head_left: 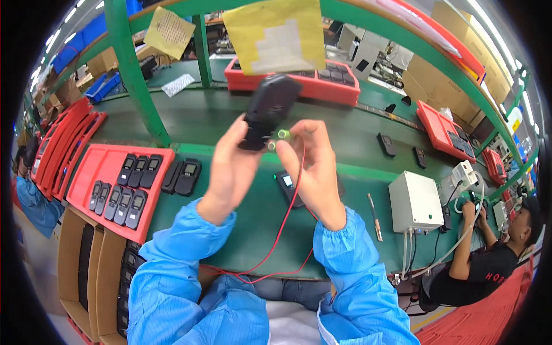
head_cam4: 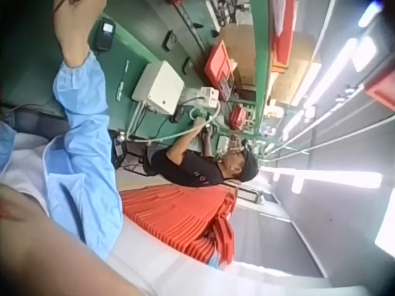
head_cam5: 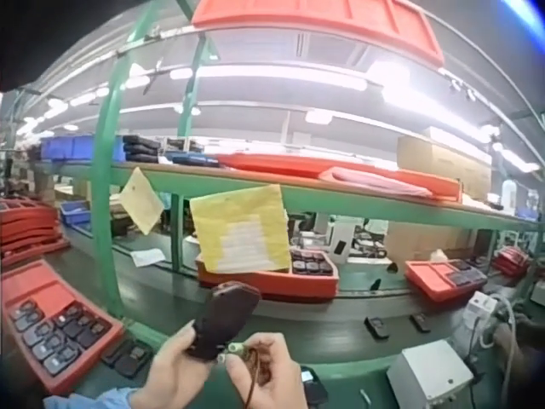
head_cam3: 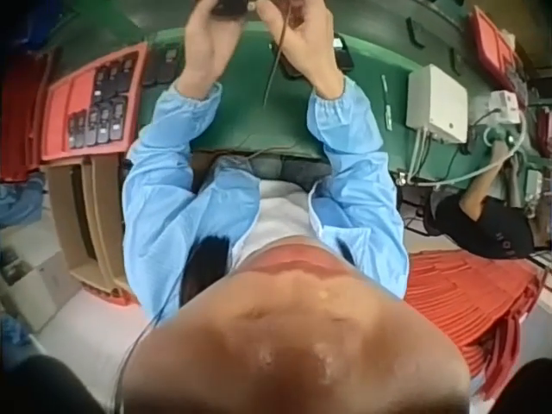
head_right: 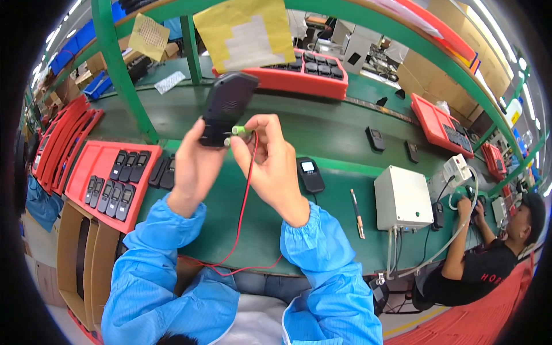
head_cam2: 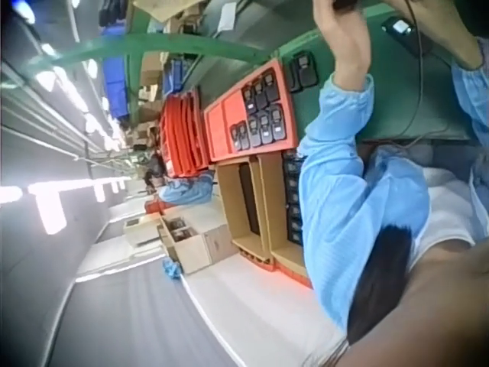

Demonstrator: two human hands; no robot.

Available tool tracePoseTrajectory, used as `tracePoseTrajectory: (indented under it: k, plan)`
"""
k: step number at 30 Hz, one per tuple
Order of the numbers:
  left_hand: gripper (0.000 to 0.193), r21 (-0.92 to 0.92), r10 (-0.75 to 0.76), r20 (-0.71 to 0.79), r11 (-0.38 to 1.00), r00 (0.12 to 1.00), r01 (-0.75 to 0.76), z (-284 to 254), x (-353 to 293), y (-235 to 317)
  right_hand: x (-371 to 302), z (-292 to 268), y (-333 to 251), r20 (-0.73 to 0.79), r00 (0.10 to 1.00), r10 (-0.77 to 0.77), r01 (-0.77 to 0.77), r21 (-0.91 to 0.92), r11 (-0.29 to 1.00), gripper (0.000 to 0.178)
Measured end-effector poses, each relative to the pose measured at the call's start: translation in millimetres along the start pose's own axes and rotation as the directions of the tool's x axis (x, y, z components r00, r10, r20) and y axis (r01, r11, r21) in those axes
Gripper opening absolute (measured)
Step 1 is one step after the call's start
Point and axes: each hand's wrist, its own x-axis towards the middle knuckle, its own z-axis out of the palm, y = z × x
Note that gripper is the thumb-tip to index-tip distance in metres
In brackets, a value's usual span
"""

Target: Assemble and test handheld electronic meters at a factory workstation.

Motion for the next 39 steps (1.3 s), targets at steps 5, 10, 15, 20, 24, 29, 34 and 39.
tracePoseTrajectory:
  k: [5, 10, 15, 20, 24, 29, 34, 39]
  plan:
    - [0.053, 0.211, 0.17, 0.223, 0.953, 0.96, -0.218, 21.3, -7.9, -26.3, -2.7, -2.3, 4.8, -0.023, 0.996, -0.089, 0.078, -0.316, 0.946, 0.023]
    - [0.058, 0.178, 0.13, 0.228, 0.969, 0.965, -0.173, 19.9, -8.1, -32.6, -4.5, -0.5, 11.3, 0.037, 0.958, -0.283, 0.268, -0.455, 0.849, 0.023]
    - [0.058, 0.197, 0.104, 0.236, 0.969, 0.966, -0.152, 14.7, -6.4, -36.7, 4.4, -3.9, 25.2, 0.004, 0.954, -0.3, 0.27, -0.449, 0.852, 0.027]
    - [0.059, 0.143, 0.096, 0.265, 0.98, 0.959, -0.137, 11.3, -8.4, -51.7, 4.8, -3.8, 10.9, -0.105, 0.968, -0.23, 0.195, -0.267, 0.944, 0.04]
    - [0.061, 0.154, 0.042, 0.32, 0.983, 0.946, -0.096, 7.9, -13.6, -59.2, 2.6, -7.8, 14.3, -0.11, 0.99, -0.083, 0.04, -0.348, 0.937, 0.048]
    - [0.062, 0.292, 0.112, 0.336, 0.932, 0.935, -0.216, 13.2, -15.6, -61.3, -0.5, -4.1, 18.0, -0.108, 0.969, -0.221, 0.179, -0.306, 0.935, 0.049]
    - [0.064, 0.555, 0.303, 0.459, 0.637, 0.835, -0.535, 15.9, -9.7, -60.4, -0.4, -0.4, 3.7, -0.141, 0.98, -0.142, 0.135, -0.057, 0.989, 0.047]
    - [0.066, 0.615, 0.343, 0.599, 0.381, 0.724, -0.69, 12.5, -3.5, -38.1, 4.3, 0.9, 3.4, -0.213, 0.959, -0.187, 0.2, 0.043, 0.979, 0.043]
